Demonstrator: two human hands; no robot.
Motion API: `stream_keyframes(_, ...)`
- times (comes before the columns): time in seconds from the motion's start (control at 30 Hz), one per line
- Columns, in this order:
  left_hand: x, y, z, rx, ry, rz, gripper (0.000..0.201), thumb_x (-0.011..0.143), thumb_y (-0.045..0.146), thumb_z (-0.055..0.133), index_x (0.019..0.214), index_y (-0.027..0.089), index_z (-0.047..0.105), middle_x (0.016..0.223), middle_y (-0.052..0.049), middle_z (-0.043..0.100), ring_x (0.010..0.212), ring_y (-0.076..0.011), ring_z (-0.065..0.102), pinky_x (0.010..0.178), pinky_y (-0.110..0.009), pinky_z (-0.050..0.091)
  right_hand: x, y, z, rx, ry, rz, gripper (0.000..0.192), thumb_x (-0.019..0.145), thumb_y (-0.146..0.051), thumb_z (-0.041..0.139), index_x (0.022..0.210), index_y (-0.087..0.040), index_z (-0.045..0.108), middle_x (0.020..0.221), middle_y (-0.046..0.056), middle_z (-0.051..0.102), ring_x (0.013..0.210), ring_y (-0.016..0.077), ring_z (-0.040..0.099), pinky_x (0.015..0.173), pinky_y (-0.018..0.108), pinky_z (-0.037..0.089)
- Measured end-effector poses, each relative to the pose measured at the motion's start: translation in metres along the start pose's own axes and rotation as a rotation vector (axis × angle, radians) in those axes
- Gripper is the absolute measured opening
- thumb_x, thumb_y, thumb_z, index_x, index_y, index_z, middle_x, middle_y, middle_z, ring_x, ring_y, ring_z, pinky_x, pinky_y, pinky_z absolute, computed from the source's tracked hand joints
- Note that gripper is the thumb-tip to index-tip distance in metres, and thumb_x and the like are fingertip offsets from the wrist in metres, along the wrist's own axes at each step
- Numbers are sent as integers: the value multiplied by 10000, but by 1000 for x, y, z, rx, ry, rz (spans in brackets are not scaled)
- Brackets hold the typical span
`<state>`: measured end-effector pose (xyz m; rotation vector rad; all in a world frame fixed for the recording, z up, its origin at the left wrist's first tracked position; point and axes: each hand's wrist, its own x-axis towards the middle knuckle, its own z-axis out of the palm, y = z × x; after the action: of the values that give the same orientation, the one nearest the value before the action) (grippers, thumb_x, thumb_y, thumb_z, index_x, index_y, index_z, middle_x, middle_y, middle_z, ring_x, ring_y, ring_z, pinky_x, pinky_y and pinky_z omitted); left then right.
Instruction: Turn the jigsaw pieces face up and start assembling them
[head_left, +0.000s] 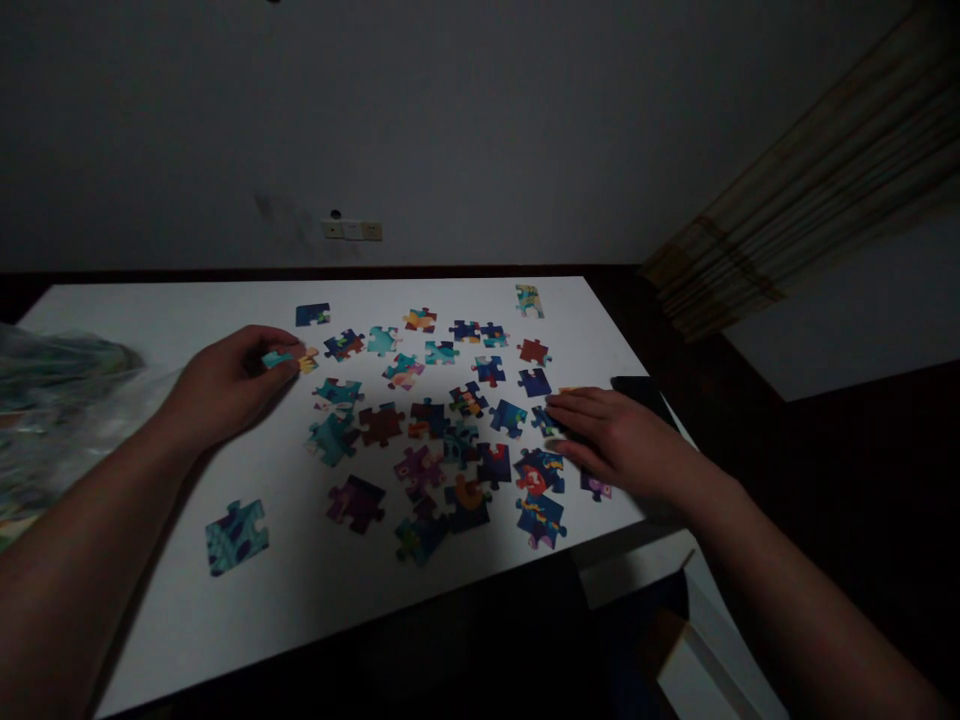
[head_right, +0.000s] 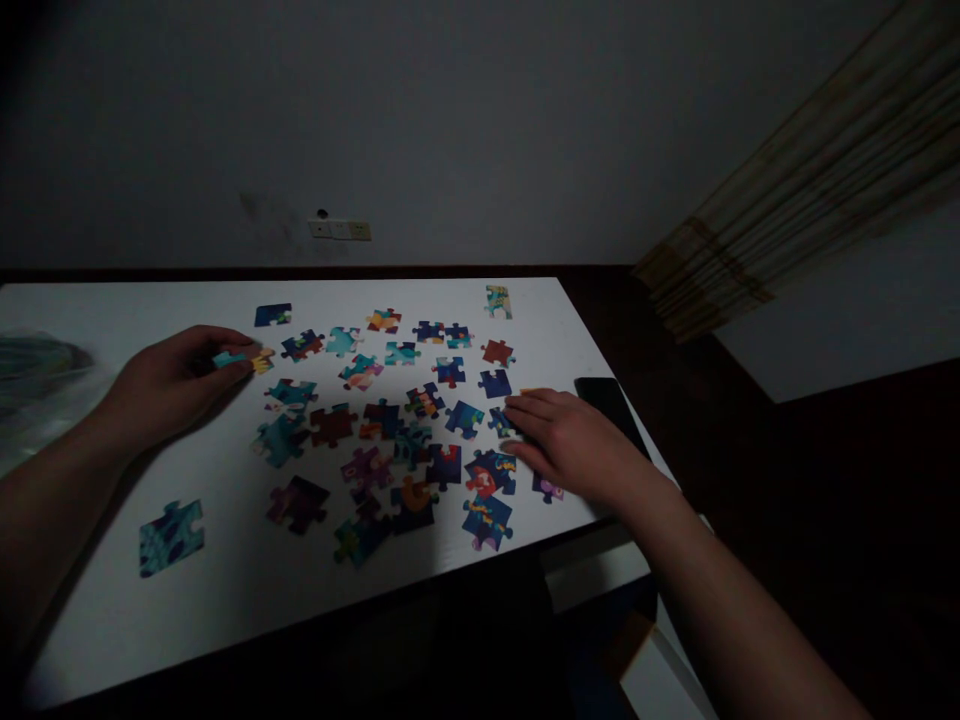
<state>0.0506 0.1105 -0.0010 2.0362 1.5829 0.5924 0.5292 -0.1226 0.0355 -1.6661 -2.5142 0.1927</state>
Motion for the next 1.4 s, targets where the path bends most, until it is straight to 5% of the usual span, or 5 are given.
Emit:
stream_keyframes(0.33,3,0,0,44,-2,-16,594,890,647,689,1314,236,744,1263,-88,825,1030,-292,756,966,-423,579,-7,36,-10,-92,-1,340,410,1055,-452,630,1332,-194,789,1239,183,839,1150,419,780,1011,599,626)
stream_keyframes(0.73,4,-5,-2,60,4,5,572,910,641,684,1322,248,742,1280,-92,826,1111,-330,773,1046,-485,575,9,48,-6,68,-75,264,272,956,-316,688,1206,-223,738,1126,144,751,1088,348,707,998,539,600)
stream_keyframes(1.0,1,-1,1,50,15,-15,571,886,647,693,1294,252,748,1272,-84,825,1070,-323,776,1013,-466,592,3,35,-4,85,241,309,225,1103,-422,619,1090,-235,744,1043,94,805,882,255,754,793,393,580)
stream_keyframes(1.23,0,8,-2,68,18,-32,593,865,655,676,1293,250,750,1270,-96,830,1086,-351,783,1036,-502,600,-27,31,9,-141,259,116,203,1125,-347,635,1160,-242,805,1088,108,859,999,297,811,926,472,628)
stream_keyframes(1.4,-3,13,-4,103,23,-47,607,884,690,648,1289,252,757,1269,-95,828,1058,-346,777,1036,-511,608,-39,23,1,-151,100,81,271,1118,-247,608,1311,-252,798,1351,104,840,1291,350,768,1055,564,631)
